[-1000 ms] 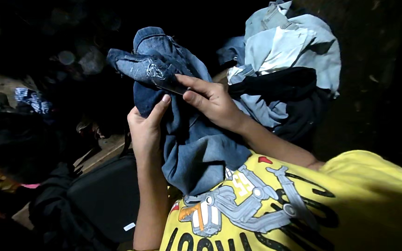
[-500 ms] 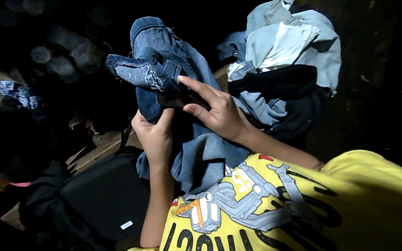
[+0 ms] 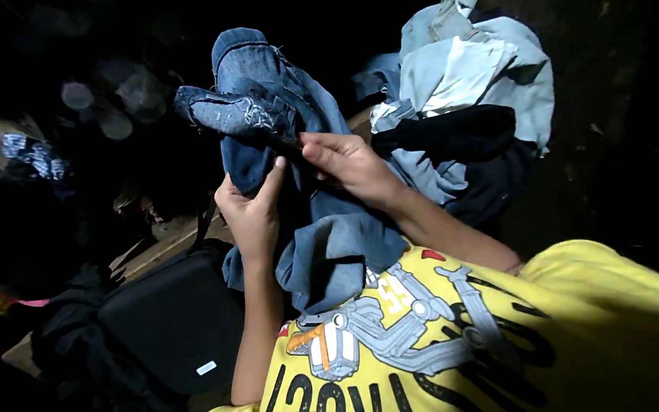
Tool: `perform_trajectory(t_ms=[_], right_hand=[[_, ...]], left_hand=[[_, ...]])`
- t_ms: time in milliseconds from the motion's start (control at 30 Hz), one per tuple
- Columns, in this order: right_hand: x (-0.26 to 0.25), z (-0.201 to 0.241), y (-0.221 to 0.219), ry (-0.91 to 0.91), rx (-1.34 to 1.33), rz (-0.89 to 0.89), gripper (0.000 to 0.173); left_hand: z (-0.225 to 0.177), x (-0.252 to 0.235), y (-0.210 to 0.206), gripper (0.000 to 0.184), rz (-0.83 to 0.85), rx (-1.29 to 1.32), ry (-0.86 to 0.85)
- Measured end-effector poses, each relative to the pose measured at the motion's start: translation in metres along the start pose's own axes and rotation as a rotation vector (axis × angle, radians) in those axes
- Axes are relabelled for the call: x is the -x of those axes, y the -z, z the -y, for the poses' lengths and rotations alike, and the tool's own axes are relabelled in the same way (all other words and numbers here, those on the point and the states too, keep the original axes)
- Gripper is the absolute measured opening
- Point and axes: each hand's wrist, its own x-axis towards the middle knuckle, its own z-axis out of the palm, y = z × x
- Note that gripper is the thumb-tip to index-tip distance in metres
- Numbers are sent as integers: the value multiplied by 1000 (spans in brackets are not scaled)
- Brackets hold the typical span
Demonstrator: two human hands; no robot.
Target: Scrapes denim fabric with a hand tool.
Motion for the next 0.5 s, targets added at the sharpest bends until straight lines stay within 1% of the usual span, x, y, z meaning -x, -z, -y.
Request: perform_trajectory(t_ms=[33, 100, 167, 233, 300, 367, 500], right_hand=[[-4, 4, 5, -128, -162, 69, 23], [-12, 7, 17, -324, -349, 224, 25], [-16, 8, 20, -405, -433, 299, 29], [-18, 9, 20, -399, -425, 317, 29], [-17, 12, 16, -312, -316, 265, 25], [-12, 12, 10, -137, -135, 169, 29], [-3, 1, 11, 274, 467, 81, 39]], left_hand=[[0, 0, 0, 12, -3, 20, 25], [-2, -1, 1, 13, 10, 43, 67], [-6, -2, 1, 12, 30, 50, 115], [-9, -3, 0, 13, 19, 63, 148], [-10, -3, -1, 13, 11, 50, 158], [-9, -3, -1, 12, 7, 31, 154], [-5, -2, -2, 8, -17, 54, 111]])
